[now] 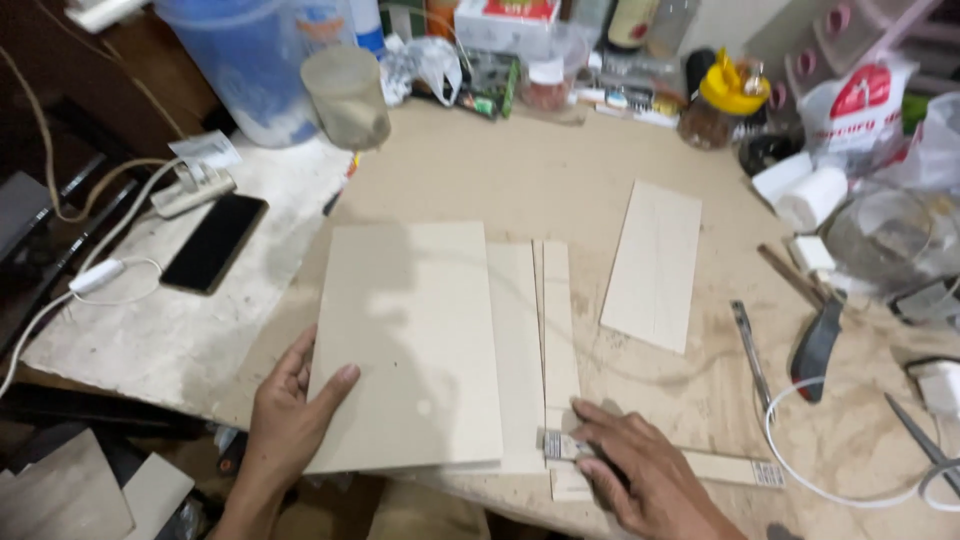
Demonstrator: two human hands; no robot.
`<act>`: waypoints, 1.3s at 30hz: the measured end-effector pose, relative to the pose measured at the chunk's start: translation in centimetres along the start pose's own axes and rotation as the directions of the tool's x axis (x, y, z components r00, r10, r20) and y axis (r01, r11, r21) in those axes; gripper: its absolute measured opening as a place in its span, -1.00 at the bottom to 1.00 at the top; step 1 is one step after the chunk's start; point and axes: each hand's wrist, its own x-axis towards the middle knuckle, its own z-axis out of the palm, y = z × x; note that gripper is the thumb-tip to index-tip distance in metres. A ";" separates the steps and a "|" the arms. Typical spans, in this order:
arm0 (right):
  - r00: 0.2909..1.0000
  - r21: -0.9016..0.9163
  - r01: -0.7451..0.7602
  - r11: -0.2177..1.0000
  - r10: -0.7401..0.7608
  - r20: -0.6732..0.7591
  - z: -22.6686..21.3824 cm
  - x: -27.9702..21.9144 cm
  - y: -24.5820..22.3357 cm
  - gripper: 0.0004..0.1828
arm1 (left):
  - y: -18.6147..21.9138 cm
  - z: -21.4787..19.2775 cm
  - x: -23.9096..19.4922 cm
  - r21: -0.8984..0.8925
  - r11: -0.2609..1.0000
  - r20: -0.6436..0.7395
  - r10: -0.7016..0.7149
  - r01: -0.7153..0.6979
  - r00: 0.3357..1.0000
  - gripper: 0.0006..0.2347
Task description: Marking and cutting cardboard pieces using a ruler and a utility knife on a workbench.
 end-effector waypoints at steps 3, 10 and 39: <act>0.991 0.058 -0.126 0.990 0.123 0.058 0.0 0.2 0.0 -0.60 | -0.2 -0.1 0.1 0.003 1.000 0.007 0.012 -0.012 1.000 -0.29; 0.939 0.046 -0.313 0.949 0.302 0.165 -0.8 2.7 1.2 -0.51 | 1.4 0.2 -0.9 -0.022 0.995 0.002 -0.094 0.094 0.996 -0.30; 0.962 -0.017 -0.139 0.990 0.139 0.234 -0.5 6.9 4.5 -0.50 | 0.9 -0.3 -0.2 0.086 0.991 0.040 -0.109 0.105 0.993 -0.28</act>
